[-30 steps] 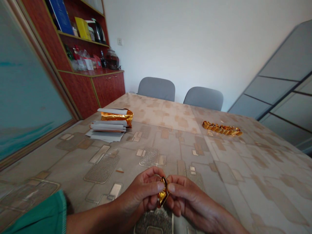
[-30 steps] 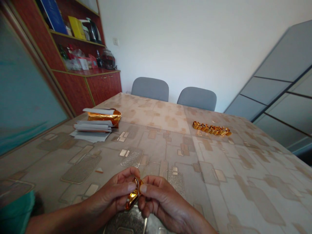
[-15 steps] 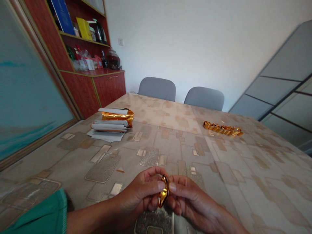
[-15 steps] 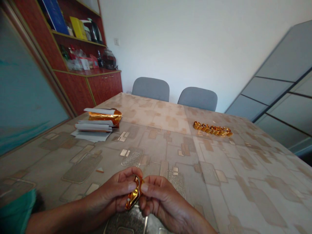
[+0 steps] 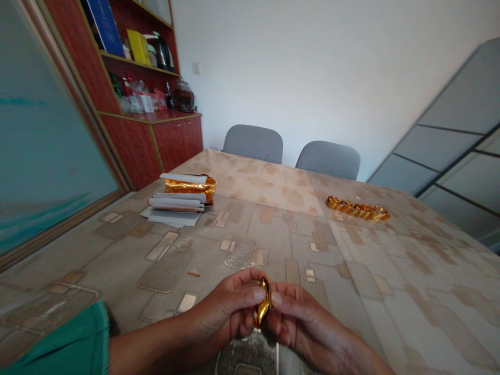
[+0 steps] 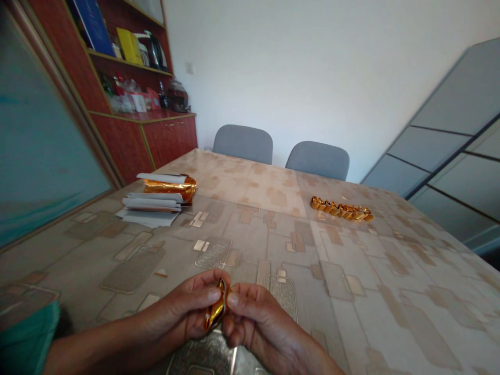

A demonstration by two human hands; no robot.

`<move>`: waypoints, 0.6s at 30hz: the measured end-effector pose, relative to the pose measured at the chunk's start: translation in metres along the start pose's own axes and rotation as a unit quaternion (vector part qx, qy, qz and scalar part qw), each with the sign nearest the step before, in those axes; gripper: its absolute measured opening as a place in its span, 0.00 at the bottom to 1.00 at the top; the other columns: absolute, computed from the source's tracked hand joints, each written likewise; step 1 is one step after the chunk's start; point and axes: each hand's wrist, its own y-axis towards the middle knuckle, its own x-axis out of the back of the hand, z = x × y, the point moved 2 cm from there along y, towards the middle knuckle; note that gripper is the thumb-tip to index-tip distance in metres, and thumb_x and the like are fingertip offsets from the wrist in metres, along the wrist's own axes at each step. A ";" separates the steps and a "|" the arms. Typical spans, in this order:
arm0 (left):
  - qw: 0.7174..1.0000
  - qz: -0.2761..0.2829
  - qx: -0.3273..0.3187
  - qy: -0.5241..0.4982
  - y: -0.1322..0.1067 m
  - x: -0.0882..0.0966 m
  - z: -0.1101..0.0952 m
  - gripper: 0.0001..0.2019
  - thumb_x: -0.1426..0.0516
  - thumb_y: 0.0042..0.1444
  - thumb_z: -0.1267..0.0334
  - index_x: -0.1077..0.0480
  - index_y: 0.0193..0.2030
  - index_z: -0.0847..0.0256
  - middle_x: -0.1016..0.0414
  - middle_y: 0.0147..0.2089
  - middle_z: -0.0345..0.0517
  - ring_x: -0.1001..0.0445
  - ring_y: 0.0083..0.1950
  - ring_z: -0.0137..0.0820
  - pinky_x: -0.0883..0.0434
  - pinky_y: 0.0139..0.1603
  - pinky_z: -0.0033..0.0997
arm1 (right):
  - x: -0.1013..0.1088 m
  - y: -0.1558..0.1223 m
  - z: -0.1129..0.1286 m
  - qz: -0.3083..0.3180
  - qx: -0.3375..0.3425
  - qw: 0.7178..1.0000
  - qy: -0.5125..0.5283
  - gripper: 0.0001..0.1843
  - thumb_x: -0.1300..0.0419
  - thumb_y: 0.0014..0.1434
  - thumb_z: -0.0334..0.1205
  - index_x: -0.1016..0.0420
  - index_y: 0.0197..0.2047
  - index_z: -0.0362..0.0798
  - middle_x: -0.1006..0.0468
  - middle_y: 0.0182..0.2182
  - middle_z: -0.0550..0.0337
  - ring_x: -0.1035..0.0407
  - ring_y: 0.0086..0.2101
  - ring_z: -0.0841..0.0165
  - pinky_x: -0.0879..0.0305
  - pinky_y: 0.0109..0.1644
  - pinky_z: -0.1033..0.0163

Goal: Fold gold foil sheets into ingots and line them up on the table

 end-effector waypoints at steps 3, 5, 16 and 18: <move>0.999 0.006 0.010 -0.052 0.001 0.004 -0.002 0.16 0.34 0.56 0.56 0.28 0.47 0.61 0.26 0.32 0.41 0.33 0.23 0.21 0.46 0.22 0.19 | -0.002 -0.001 0.002 0.000 0.007 1.000 0.009 0.17 0.25 0.54 0.44 0.20 0.38 0.38 0.28 0.25 0.62 0.39 0.22 0.79 0.40 0.27 0.74; 0.996 0.003 0.025 -0.087 0.001 0.005 -0.004 0.16 0.34 0.56 0.58 0.28 0.49 0.60 0.26 0.34 0.40 0.35 0.22 0.20 0.47 0.20 0.18 | -0.005 -0.002 0.006 0.007 0.019 1.000 0.019 0.16 0.25 0.54 0.44 0.20 0.39 0.40 0.32 0.23 0.66 0.45 0.21 0.79 0.43 0.27 0.74; 1.000 0.018 0.016 -0.009 -0.009 -0.011 -0.003 0.15 0.30 0.47 0.66 0.24 0.42 0.63 0.35 0.33 0.38 0.43 0.28 0.21 0.47 0.26 0.19 | -0.001 -0.003 0.005 -0.029 0.113 0.993 0.035 0.15 0.27 0.56 0.45 0.26 0.30 0.45 0.42 0.19 0.73 0.58 0.20 0.78 0.55 0.22 0.73; 1.000 0.029 0.005 -0.002 -0.008 -0.011 -0.001 0.16 0.29 0.49 0.60 0.24 0.43 0.63 0.39 0.29 0.35 0.46 0.27 0.22 0.48 0.26 0.20 | -0.003 -0.002 0.002 -0.029 0.111 0.993 0.018 0.15 0.25 0.54 0.45 0.25 0.31 0.45 0.42 0.18 0.73 0.58 0.19 0.79 0.57 0.22 0.73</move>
